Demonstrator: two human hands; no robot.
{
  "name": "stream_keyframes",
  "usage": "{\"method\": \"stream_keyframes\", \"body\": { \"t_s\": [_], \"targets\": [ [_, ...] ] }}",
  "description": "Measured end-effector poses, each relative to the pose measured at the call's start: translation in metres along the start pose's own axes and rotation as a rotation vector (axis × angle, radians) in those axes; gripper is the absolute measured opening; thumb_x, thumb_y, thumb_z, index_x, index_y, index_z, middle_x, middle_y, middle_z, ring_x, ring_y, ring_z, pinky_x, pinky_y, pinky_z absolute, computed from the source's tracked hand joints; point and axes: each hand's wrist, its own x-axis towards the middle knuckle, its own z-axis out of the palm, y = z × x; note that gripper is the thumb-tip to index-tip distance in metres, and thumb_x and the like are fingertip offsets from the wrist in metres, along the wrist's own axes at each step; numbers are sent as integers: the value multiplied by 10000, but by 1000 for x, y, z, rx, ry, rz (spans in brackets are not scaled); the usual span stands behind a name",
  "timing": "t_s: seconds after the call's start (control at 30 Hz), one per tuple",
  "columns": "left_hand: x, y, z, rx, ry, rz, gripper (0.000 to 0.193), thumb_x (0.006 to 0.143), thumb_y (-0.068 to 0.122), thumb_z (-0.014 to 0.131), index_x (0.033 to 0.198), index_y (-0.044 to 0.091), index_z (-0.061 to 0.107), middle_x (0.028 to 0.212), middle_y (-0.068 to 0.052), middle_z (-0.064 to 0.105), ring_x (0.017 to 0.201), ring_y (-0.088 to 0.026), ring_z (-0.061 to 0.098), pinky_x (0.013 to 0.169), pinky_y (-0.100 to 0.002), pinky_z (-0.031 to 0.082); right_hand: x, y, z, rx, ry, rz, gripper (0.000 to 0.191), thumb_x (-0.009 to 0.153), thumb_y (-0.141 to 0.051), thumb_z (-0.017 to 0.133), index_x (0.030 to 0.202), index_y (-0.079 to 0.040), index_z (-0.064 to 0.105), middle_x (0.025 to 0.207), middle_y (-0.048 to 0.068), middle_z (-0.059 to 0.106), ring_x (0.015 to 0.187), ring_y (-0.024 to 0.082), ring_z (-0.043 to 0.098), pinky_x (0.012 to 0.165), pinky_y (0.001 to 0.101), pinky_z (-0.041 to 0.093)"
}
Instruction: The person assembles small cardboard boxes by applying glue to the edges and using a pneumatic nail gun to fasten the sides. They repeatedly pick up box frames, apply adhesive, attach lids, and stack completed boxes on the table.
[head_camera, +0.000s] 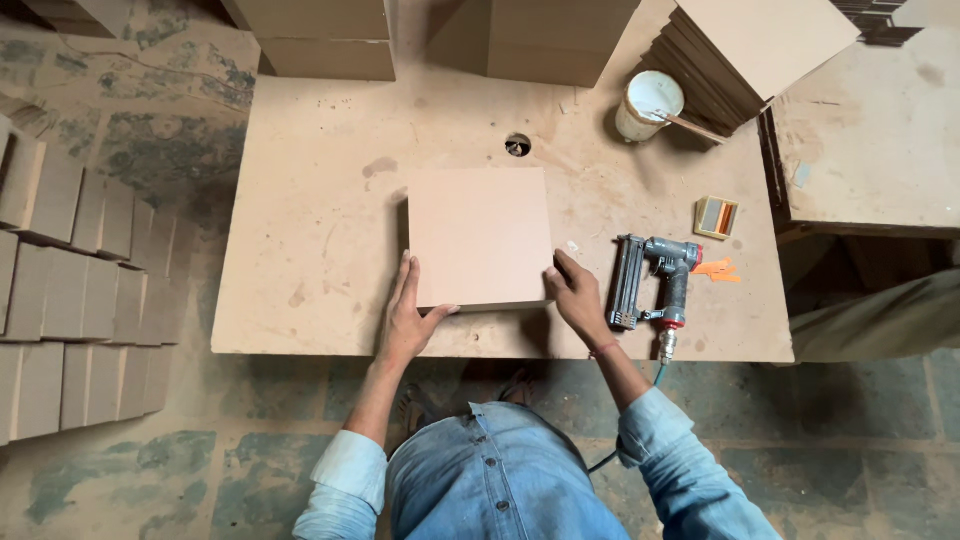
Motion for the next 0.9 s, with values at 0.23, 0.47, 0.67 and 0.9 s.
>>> {"method": "stream_keyframes", "body": {
  "t_s": [0.23,0.47,0.67,0.9],
  "targets": [
    [2,1,1,4,18,-37,1030,751,320,901,1551,-1,337,1659,-242,281,1515,-374,351,1196,-408,377,-39,50,-86,-262,190,54,352,968,-201,658,1279,-43,703,1175,164,756,1025,274,728,914,373,568],
    [7,12,-4,27,3,-85,1034,719,313,913,1544,6,369,1644,-216,322,1490,-351,396,1168,-398,410,-32,99,-152,-544,389,146,409,911,-253,789,1146,60,670,989,233,716,914,371,688,822,446,527],
    [6,11,-13,47,-39,-49,1000,750,309,893,1542,1,366,1643,-217,326,1479,-366,397,1158,-408,416,-7,95,-161,73,236,411,280,847,-95,764,1068,48,669,837,92,683,684,202,613,609,352,484],
    [3,-11,-23,43,-24,105,869,831,297,853,1517,-28,430,1620,-242,378,1451,-405,458,1130,-426,471,-39,10,-149,529,42,465,274,908,-50,724,1120,69,598,777,40,643,609,155,613,650,312,601]
  ]
}}
